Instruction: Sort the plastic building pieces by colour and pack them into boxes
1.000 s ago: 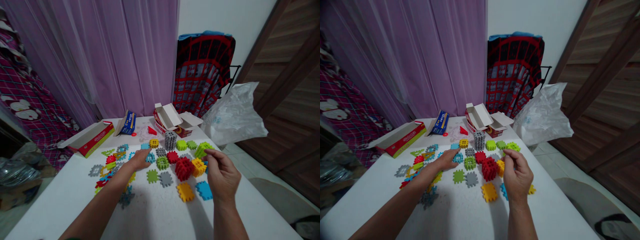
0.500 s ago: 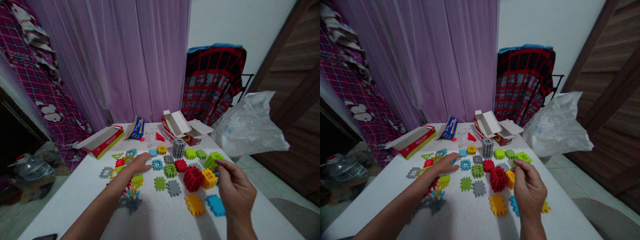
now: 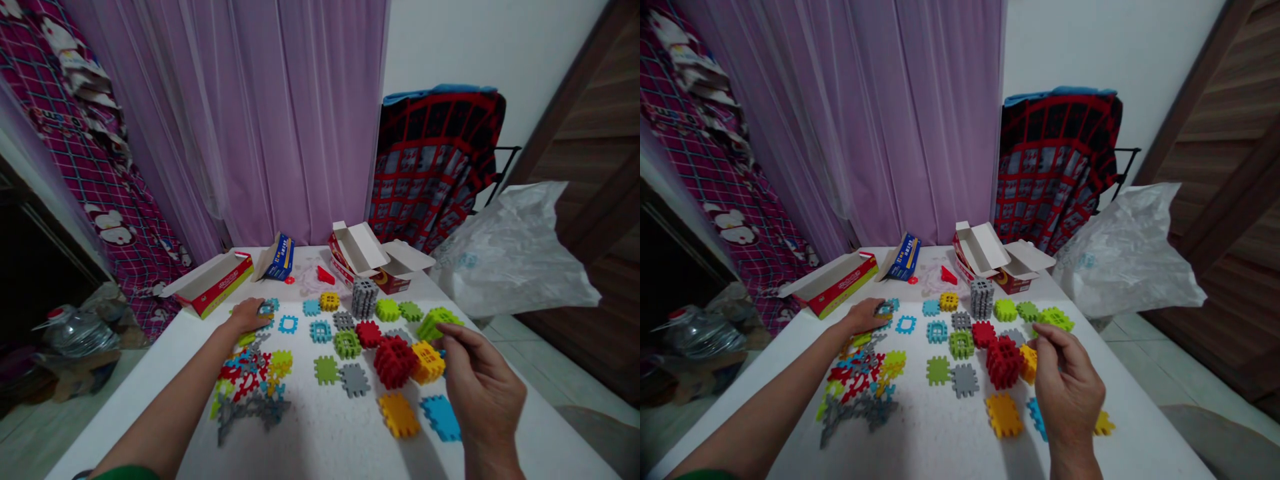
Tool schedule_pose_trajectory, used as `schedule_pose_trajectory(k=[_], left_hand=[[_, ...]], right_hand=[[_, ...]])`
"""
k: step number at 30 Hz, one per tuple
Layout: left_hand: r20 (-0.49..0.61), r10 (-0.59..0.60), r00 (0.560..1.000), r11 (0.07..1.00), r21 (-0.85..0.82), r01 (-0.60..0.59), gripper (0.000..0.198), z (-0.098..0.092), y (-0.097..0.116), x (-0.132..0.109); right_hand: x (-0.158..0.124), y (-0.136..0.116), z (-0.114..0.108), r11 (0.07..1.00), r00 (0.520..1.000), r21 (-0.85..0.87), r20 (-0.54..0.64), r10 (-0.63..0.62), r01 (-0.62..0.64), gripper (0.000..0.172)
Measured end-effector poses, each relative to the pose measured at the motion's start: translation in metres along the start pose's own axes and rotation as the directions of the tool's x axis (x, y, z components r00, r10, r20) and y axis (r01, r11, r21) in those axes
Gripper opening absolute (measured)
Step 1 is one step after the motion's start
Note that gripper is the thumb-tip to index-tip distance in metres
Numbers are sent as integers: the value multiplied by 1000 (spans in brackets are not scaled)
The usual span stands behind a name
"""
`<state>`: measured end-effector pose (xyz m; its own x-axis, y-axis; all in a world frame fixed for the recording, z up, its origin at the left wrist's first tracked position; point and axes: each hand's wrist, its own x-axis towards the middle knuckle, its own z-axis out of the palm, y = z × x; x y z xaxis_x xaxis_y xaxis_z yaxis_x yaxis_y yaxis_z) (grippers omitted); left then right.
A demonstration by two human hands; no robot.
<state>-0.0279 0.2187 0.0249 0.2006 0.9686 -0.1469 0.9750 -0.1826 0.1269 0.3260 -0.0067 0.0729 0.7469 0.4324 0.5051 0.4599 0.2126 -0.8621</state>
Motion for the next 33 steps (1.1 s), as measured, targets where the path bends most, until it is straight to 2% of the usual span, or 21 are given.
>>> schedule_pose_trajectory(k=[4, 6, 9, 14, 17, 21, 23, 26, 29, 31, 33], left_hand=[[-68, -14, 998, 999, -35, 12, 79, 2, 0, -4], [-103, -14, 995, 998, -68, 7, 74, 2, 1, -6], [-144, -23, 989, 991, -135, 3, 56, 1, 0, -10], [-181, -60, 982, 952, -305, 2, 11, -7, -6, -15], [-190, -121, 974, 889, -457, 21, 5, -14, -10, -19], [-129, -209, 969, 705, -707, 58, 19, -20, -5, -30], [-68, -208, 976, 570, -819, 64, 27, -19, 6, -41], [-2, -165, 986, 379, -924, 61, 28, -15, 28, -65], [40, -109, 993, 243, -968, 66, 29, -10, 54, -90], [85, -63, 994, 113, -989, 92, 33, -7, 70, -105], [123, -25, 992, 26, -992, 123, 37, -7, 83, -118]], right_hand=[[0, -1, 1, 1000, 1000, -10, 1, 0, 0, 22], [0, -2, 1, 1000, 1000, -4, -1, 7, -7, 22], [0, -4, 1, 1000, 1000, -2, -3, 6, -6, 22], [0, -6, 1, 1000, 1000, 6, -3, 3, -3, 21], [0, -6, 0, 1000, 1000, 14, -5, 13, -13, 22], [0, -3, 0, 1000, 1000, 18, -5, 0, 0, 21], [1, -1, 1, 1000, 1000, 25, 2, -10, 10, 20], [-1, 0, 5, 999, 998, 31, 45, -38, 36, 20], [-7, -5, 12, 994, 981, 34, 158, -111, 107, 21], [-15, -11, 20, 989, 952, 43, 265, -150, 144, 22], [-28, -17, 29, 984, 911, 49, 373, -176, 170, 23]])
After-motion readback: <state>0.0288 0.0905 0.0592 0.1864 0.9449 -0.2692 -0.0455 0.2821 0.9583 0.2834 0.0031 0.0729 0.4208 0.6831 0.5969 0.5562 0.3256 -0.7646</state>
